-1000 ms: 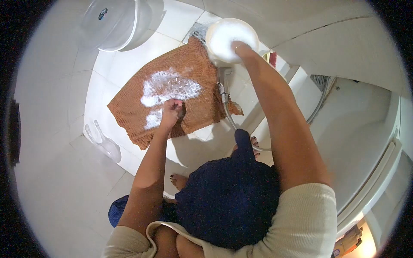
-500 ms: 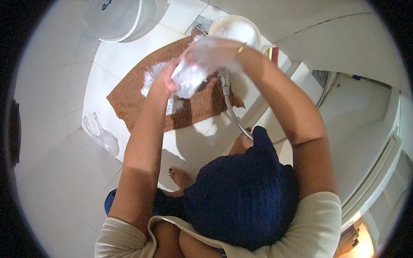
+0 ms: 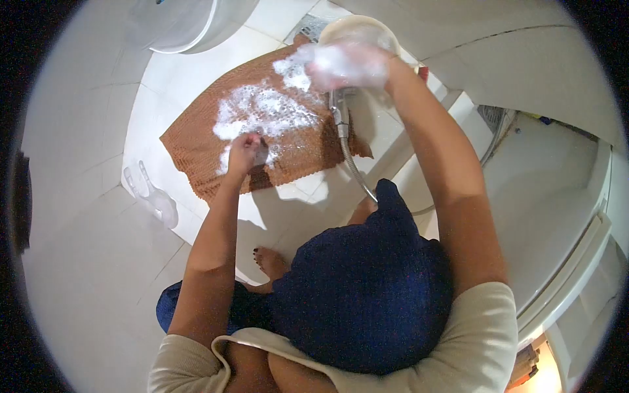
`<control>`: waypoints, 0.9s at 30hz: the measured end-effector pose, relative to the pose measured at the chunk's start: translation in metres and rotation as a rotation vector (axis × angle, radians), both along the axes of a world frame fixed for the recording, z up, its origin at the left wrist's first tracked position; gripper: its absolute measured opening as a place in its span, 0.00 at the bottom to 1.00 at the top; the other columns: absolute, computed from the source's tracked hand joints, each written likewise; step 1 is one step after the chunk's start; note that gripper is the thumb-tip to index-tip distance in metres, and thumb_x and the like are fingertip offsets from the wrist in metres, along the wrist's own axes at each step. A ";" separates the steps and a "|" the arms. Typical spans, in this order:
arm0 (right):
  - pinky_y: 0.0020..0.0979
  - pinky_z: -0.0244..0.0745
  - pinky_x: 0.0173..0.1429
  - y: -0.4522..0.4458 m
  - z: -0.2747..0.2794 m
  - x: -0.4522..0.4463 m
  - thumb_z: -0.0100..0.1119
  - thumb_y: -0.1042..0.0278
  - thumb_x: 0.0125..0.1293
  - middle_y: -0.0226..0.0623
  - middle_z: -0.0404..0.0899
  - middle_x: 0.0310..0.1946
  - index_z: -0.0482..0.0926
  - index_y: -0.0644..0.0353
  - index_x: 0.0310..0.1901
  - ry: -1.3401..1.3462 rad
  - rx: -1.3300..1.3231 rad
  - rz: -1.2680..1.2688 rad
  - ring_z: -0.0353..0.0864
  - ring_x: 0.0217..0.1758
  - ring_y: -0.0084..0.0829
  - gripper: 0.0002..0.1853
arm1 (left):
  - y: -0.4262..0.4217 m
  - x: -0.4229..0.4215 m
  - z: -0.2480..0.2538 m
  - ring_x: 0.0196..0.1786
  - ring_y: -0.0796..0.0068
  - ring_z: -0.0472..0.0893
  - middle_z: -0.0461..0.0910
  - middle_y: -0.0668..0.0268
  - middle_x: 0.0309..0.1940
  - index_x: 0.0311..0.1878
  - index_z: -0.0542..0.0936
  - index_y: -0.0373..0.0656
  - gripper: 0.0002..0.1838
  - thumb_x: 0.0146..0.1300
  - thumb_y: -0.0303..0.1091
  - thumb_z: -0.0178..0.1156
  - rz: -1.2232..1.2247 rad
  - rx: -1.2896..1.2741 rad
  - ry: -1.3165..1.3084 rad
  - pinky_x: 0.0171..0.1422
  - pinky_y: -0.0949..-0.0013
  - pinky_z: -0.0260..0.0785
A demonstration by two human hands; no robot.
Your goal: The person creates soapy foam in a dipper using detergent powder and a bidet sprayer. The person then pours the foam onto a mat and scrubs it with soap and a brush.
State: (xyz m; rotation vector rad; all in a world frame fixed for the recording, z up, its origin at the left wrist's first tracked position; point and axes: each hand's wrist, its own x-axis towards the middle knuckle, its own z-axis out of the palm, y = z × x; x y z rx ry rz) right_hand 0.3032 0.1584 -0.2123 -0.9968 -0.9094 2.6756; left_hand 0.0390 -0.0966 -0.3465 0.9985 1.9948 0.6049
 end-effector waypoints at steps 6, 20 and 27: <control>0.34 0.76 0.38 -0.088 -0.016 -0.011 0.47 0.56 0.66 0.41 0.72 0.43 0.72 0.58 0.45 -0.530 1.607 1.057 0.76 0.36 0.37 0.15 | 0.093 0.085 0.026 0.35 0.59 0.79 0.79 0.56 0.31 0.41 0.77 0.40 0.12 0.52 0.29 0.58 -0.197 0.108 -0.092 0.43 0.65 0.71; 0.42 0.76 0.44 -0.144 -0.058 0.119 0.50 0.69 0.60 0.53 0.71 0.46 0.69 0.44 0.58 -0.980 1.581 0.057 0.76 0.46 0.50 0.23 | 0.191 0.132 0.036 0.46 0.61 0.78 0.77 0.56 0.45 0.49 0.72 0.32 0.26 0.57 0.47 0.59 -0.466 -0.240 0.419 0.48 0.61 0.71; 0.41 0.74 0.43 -0.128 -0.173 0.137 0.51 0.72 0.61 0.47 0.76 0.39 0.67 0.61 0.59 -1.249 1.455 -0.192 0.76 0.43 0.45 0.23 | 0.197 0.073 0.052 0.47 0.73 0.75 0.76 0.64 0.46 0.56 0.71 0.41 0.19 0.62 0.33 0.54 0.218 0.129 -0.732 0.50 0.71 0.68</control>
